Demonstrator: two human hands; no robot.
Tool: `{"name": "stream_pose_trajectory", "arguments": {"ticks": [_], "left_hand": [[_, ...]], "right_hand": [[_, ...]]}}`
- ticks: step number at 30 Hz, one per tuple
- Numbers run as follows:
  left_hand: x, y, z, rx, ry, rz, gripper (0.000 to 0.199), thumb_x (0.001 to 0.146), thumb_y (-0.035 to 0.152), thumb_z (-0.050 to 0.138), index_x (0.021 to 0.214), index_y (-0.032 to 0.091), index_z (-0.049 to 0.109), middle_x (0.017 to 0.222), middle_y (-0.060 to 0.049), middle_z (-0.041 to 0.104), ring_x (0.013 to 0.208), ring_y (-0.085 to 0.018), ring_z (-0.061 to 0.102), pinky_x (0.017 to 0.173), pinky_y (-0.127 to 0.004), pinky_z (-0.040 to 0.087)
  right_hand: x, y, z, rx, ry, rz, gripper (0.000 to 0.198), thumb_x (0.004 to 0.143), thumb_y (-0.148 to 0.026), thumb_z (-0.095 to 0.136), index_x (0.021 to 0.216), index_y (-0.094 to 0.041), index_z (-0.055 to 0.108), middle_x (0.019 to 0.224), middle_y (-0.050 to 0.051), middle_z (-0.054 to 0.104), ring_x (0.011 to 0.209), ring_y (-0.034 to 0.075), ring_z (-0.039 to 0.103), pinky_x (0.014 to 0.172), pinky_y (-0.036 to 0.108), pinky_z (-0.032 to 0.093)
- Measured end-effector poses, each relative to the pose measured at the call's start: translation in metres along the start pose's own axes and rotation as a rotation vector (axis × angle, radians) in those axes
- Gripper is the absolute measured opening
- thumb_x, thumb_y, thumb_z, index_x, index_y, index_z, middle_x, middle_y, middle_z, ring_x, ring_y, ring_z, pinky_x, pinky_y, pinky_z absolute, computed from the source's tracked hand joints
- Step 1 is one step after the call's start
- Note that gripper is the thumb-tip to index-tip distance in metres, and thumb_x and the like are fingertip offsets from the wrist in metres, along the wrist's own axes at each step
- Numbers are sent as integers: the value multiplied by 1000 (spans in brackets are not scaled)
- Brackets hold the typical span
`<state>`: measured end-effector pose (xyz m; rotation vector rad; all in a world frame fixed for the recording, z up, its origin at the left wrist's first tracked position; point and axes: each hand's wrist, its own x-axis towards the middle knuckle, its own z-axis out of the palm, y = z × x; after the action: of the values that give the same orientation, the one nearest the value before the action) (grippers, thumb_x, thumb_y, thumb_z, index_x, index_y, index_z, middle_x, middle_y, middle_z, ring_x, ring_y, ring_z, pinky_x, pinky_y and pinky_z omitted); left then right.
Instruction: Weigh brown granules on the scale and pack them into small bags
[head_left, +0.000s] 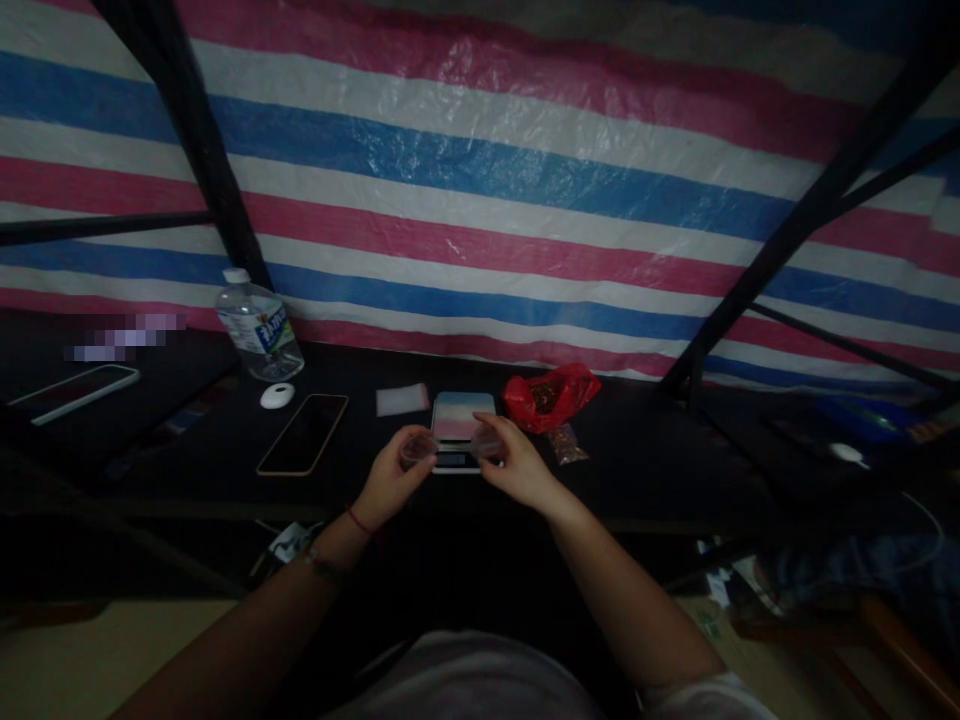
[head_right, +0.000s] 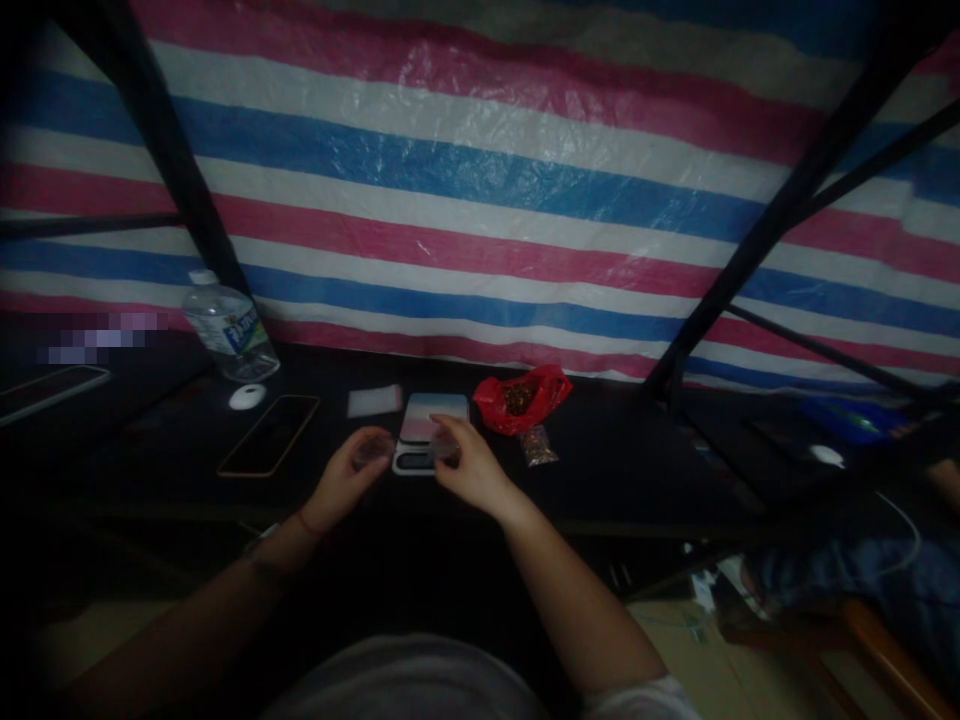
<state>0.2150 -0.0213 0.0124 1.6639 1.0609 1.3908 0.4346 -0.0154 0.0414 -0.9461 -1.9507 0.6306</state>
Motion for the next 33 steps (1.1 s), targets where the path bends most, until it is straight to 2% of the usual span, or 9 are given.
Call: {"name": "stream_pose_trajectory", "arguments": {"ticks": [4,8,13,18,24,28,30,33], "left_hand": [[8,-3,-7,-115,142,-49,42,70,41,71,101,17,57,92,-7,66,87,-20,63,83,-34,49],[16,-11,-12,-148,273,-147,45,70,47,69,100,15,59,90,-7,65,86,-20,62,85,-35,48],[20,-18,-18,-91,263,-157,49,69,50,69,102,15,58,93,-8,65,89,-21,62,86,-37,47],[22,-23,-21,-64,271,-176,49,69,51,69,102,16,59,93,-7,65,89,-21,63,85,-36,47],[22,-33,-23,-51,261,-174,48,70,51,69,102,16,59,94,-7,66,86,-20,63,82,-35,48],[23,-38,-25,-40,264,-173,49,69,51,69,101,15,59,93,-8,66,87,-21,62,81,-35,48],[23,-39,-26,-32,270,-190,51,68,51,69,102,15,59,92,-8,66,86,-21,62,79,-35,49],[23,-41,-26,-28,261,-219,52,68,52,69,103,15,59,91,-8,67,86,-22,63,77,-34,49]], "right_hand": [[4,21,-16,-107,6,98,52,70,-9,63,120,-21,59,108,6,61,96,17,60,90,35,48],[2,45,-32,-239,-27,208,51,70,-13,67,120,-19,60,106,8,64,97,19,60,92,38,47],[0,63,-46,-349,-27,329,51,70,-11,67,120,-17,59,108,8,66,98,19,63,91,36,47],[-1,76,-48,-489,-107,405,42,70,-11,69,112,-17,63,108,9,68,101,22,63,91,36,47],[-2,80,-53,-517,-135,411,57,68,-22,75,123,-16,57,119,12,63,110,24,59,95,35,43],[-1,72,-71,-506,-73,407,39,79,-38,67,110,-16,63,109,11,66,100,21,62,89,34,45],[0,67,-76,-503,-38,415,32,81,-40,63,102,-16,65,101,10,68,91,20,63,83,32,47],[0,65,-72,-478,-75,423,30,79,-37,66,102,-17,66,99,8,68,88,19,64,81,31,48]]}}
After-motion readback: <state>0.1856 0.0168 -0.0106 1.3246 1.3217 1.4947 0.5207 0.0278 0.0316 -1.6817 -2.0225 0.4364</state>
